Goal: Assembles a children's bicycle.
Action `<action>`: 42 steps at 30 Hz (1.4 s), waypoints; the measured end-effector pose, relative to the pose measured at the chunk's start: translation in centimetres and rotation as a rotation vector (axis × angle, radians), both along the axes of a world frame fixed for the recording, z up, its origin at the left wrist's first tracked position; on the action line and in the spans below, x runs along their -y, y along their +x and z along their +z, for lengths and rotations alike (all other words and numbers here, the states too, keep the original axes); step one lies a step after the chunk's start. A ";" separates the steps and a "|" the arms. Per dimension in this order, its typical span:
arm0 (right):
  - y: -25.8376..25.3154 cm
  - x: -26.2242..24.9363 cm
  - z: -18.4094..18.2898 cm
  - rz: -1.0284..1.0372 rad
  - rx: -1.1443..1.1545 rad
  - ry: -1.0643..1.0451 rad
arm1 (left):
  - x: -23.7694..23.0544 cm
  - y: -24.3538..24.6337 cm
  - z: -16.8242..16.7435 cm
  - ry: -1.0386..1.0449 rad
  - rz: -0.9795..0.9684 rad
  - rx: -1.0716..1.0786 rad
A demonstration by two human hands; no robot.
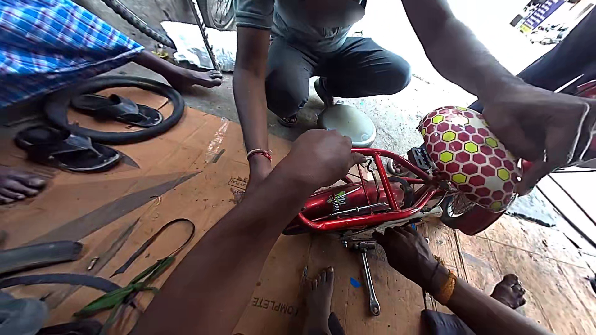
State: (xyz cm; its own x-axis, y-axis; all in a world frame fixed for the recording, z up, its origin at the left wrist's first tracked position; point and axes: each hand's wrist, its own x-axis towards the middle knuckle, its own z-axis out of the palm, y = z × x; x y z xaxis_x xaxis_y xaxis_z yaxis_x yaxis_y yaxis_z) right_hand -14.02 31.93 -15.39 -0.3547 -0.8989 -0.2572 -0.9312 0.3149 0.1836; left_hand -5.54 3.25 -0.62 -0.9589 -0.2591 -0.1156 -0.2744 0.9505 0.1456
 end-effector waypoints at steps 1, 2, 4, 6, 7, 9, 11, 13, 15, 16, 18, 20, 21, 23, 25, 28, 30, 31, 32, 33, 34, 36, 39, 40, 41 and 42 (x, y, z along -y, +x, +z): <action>0.8 0.4 0.9 0.017 -0.051 -0.020 | 0.1 0.0 -0.1 -0.004 -0.002 -0.004; 1.5 0.8 1.6 0.017 -0.083 -0.026 | 0.1 0.0 -0.2 -0.010 -0.003 -0.004; 2.3 1.8 2.6 -0.021 -0.099 0.009 | 0.0 0.0 -0.2 -0.019 0.001 0.003; 2.0 2.3 2.5 -0.057 -0.089 0.026 | 0.1 -0.1 -0.3 -0.033 0.004 0.002; 1.6 2.3 2.2 -0.074 -0.073 0.035 | 0.1 0.0 -0.3 -0.038 0.005 0.002; 0.7 1.9 1.7 -0.135 -0.007 0.130 | 0.1 0.1 -0.4 -0.044 0.004 0.001; 0.1 1.3 1.7 -0.176 0.045 0.252 | 0.1 0.0 -0.3 -0.040 -0.005 -0.002; -0.4 1.1 2.4 -0.167 0.116 0.315 | 0.4 0.0 -0.4 -0.035 -0.014 -0.015; -1.0 0.9 2.9 -0.112 0.140 0.309 | 0.7 0.0 -0.4 -0.013 -0.026 -0.043; -1.2 0.8 3.0 -0.085 0.137 0.297 | 0.9 0.0 -0.4 -0.013 -0.044 -0.052; -1.7 0.5 3.0 -0.057 0.153 0.256 | 1.1 0.0 -0.2 -0.007 -0.074 -0.072; -2.4 0.0 2.3 -0.091 0.196 0.154 | 0.9 0.1 0.0 0.000 -0.093 -0.082; -3.2 -0.4 0.8 -0.116 0.215 0.106 | 0.9 0.2 -0.2 -0.005 -0.094 -0.088; -4.7 -2.3 -3.9 -0.157 0.257 -0.017 | 0.5 0.3 -0.7 -0.003 -0.097 -0.086; -6.1 -2.7 -6.3 -0.198 0.279 -0.096 | 0.7 0.1 -0.6 0.001 -0.096 -0.126; -6.3 -3.0 -7.4 -0.147 0.332 -0.103 | 1.3 0.3 -0.9 -0.045 -0.091 -0.094; -6.6 -2.5 -6.8 -0.153 0.357 -0.078 | 1.5 0.3 -0.4 -0.061 -0.099 -0.091; -6.5 -2.5 -6.5 -0.163 0.374 -0.077 | 1.4 0.3 -0.1 -0.051 -0.106 -0.090; -6.4 -2.8 -6.4 -0.164 0.389 -0.084 | 1.1 0.3 0.1 -0.030 -0.107 -0.086; -6.5 -3.0 -6.8 -0.159 0.399 -0.110 | 0.8 0.3 0.1 -0.015 -0.104 -0.090; -6.9 -3.0 -7.6 -0.152 0.398 -0.154 | 0.8 0.2 0.1 -0.013 -0.098 -0.092; -7.1 -3.3 -10.4 -0.185 0.383 -0.217 | 0.9 -0.1 -0.3 -0.027 -0.087 -0.088; -7.3 -2.7 -12.1 -0.247 0.364 -0.219 | 0.6 -0.4 -0.4 -0.030 -0.072 -0.088; -7.0 -2.6 -12.1 -0.233 0.362 -0.198 | 0.7 -0.3 -0.6 -0.042 -0.059 -0.080; -6.8 -2.6 -11.8 -0.219 0.371 -0.173 | 0.7 -0.2 -0.7 -0.045 -0.042 -0.069; -6.6 -2.5 -11.4 -0.207 0.388 -0.161 | 0.6 -0.2 -0.7 -0.045 -0.024 -0.056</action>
State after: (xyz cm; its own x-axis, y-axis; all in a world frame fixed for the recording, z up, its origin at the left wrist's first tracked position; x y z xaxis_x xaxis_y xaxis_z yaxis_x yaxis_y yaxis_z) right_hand -20.61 34.48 -26.82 -0.4362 -0.8586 -0.2694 -0.8358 0.4975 -0.2323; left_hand -5.71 2.60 -1.33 -0.9695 -0.2400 -0.0501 -0.2443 0.9626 0.1170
